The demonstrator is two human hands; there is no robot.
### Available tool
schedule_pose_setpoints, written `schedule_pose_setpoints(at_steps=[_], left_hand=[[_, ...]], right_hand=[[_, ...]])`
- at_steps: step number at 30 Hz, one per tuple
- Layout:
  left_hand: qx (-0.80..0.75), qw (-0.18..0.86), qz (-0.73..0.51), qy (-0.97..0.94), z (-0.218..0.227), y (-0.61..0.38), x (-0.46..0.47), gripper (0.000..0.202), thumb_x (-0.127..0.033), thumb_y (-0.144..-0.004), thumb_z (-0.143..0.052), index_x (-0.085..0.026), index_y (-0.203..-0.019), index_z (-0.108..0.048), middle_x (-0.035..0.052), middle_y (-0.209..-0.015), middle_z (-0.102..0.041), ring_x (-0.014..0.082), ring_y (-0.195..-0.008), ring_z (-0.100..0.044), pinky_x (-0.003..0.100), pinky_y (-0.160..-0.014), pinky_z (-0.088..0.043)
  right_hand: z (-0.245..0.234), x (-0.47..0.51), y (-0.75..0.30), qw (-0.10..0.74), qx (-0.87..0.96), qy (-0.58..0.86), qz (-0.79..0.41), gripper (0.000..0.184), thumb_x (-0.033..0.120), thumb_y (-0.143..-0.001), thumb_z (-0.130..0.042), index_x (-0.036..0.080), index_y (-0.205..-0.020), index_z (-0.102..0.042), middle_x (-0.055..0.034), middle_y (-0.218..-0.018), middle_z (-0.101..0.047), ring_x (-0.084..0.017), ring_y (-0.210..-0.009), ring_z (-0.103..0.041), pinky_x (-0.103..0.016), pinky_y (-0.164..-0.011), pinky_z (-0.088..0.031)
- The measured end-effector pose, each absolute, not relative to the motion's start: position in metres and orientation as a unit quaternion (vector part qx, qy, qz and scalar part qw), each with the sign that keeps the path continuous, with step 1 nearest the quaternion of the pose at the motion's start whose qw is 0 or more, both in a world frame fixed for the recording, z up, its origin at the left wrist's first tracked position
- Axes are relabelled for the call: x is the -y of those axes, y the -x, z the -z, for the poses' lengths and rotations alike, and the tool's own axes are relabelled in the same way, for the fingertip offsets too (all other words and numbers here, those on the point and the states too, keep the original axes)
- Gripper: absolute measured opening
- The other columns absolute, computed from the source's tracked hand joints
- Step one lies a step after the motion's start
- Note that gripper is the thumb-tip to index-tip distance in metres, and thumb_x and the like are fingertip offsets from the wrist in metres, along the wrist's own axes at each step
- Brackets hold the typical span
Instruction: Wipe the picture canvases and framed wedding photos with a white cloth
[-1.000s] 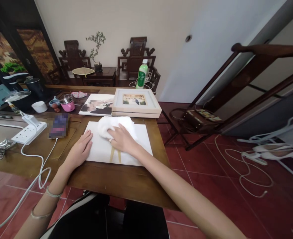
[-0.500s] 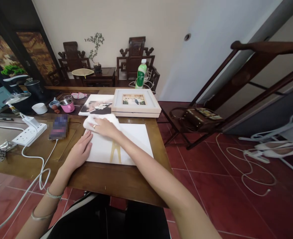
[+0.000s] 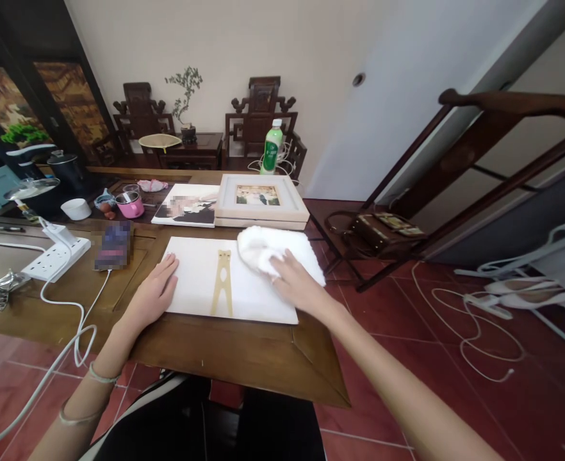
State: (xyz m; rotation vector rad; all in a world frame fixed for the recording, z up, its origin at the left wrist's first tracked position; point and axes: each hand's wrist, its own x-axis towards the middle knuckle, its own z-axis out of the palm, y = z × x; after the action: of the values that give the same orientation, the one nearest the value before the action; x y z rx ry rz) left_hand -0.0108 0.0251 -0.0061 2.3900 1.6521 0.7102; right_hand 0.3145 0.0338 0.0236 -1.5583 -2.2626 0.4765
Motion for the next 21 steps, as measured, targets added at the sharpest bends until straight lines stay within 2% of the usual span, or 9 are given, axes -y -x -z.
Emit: schedule_pose_setpoints(at_steps=[2,4,7,9,11,14,18,21], left_hand=[[-0.551,0.073,-0.234,-0.798,0.006,0.011,-0.025,0.048,-0.025,-0.094,-0.032,-0.005,-0.136,-0.045,0.0180,-0.147,-0.041,0.0258,-0.140,-0.033,0.046,-0.116,-0.027],[-0.551,0.070,-0.234,-0.798,0.007,0.011,-0.025,0.049,-0.026,-0.095,-0.032,-0.006,-0.137,-0.045,0.0177,-0.147,-0.041,0.0256,-0.140,-0.033,0.046,-0.116,-0.027],[-0.549,0.060,-0.238,-0.799,0.007,0.011,-0.025,0.047,-0.026,-0.095,-0.032,-0.008,-0.136,-0.046,0.0172,-0.147,-0.041,0.0253,-0.140,-0.033,0.047,-0.116,-0.027],[-0.548,0.056,-0.237,-0.800,0.008,0.011,-0.025,0.047,-0.027,-0.096,-0.031,-0.008,-0.136,-0.047,0.0175,-0.148,-0.041,0.0255,-0.140,-0.032,0.047,-0.116,-0.027],[-0.547,0.057,-0.234,-0.802,0.008,0.011,-0.025,0.047,-0.027,-0.096,-0.031,-0.007,-0.135,-0.047,0.0180,-0.147,-0.041,0.0258,-0.140,-0.032,0.047,-0.116,-0.027],[-0.545,0.059,-0.236,-0.802,0.008,0.012,-0.025,0.046,-0.027,-0.096,-0.032,-0.009,-0.135,-0.047,0.0167,-0.148,-0.041,0.0253,-0.140,-0.032,0.047,-0.116,-0.027],[-0.546,0.064,-0.236,-0.801,0.007,0.012,-0.025,0.046,-0.027,-0.096,-0.032,-0.009,-0.135,-0.047,0.0167,-0.148,-0.041,0.0250,-0.140,-0.032,0.046,-0.116,-0.026],[-0.549,0.071,-0.233,-0.799,0.006,0.012,-0.024,0.047,-0.027,-0.096,-0.032,-0.009,-0.136,-0.047,0.0168,-0.148,-0.041,0.0253,-0.141,-0.032,0.045,-0.116,-0.026]], right_hand=[[-0.024,0.000,-0.315,0.156,0.835,0.508,-0.141,0.023,0.016,-0.080,-0.043,0.020,-0.092,-0.062,-0.0084,-0.145,-0.047,-0.033,-0.140,-0.032,-0.055,-0.111,-0.031],[-0.028,0.033,-0.313,0.141,0.865,0.463,-0.130,0.030,0.007,-0.072,-0.043,0.021,-0.090,-0.062,-0.0043,-0.151,-0.040,-0.029,-0.144,-0.023,-0.055,-0.114,-0.028],[-0.037,0.065,-0.311,0.098,0.900,0.405,-0.127,0.030,0.001,-0.065,-0.042,0.020,-0.078,-0.061,-0.0073,-0.151,-0.039,-0.026,-0.144,-0.023,-0.052,-0.118,-0.023],[-0.041,0.066,-0.310,0.076,0.904,0.402,-0.125,0.028,0.001,-0.065,-0.042,0.020,-0.077,-0.060,-0.0090,-0.151,-0.038,-0.027,-0.144,-0.024,-0.051,-0.116,-0.028],[-0.040,0.052,-0.310,0.072,0.899,0.415,-0.122,0.027,0.003,-0.069,-0.043,0.020,-0.081,-0.061,-0.0088,-0.150,-0.039,-0.028,-0.143,-0.025,-0.051,-0.112,-0.035],[-0.036,0.011,-0.309,0.093,0.890,0.432,-0.115,0.025,0.009,-0.078,-0.043,0.021,-0.089,-0.062,-0.0083,-0.145,-0.048,-0.030,-0.141,-0.031,-0.052,-0.109,-0.037],[-0.031,-0.053,-0.305,0.112,0.874,0.461,-0.102,0.024,0.019,-0.087,-0.040,0.020,-0.094,-0.063,-0.0124,-0.119,-0.066,-0.034,-0.127,-0.048,-0.053,-0.103,-0.040],[-0.027,-0.087,-0.300,0.125,0.863,0.482,-0.079,0.025,0.026,-0.091,-0.038,0.017,-0.094,-0.061,-0.0146,-0.108,-0.068,-0.035,-0.119,-0.053,-0.051,-0.101,-0.040]])
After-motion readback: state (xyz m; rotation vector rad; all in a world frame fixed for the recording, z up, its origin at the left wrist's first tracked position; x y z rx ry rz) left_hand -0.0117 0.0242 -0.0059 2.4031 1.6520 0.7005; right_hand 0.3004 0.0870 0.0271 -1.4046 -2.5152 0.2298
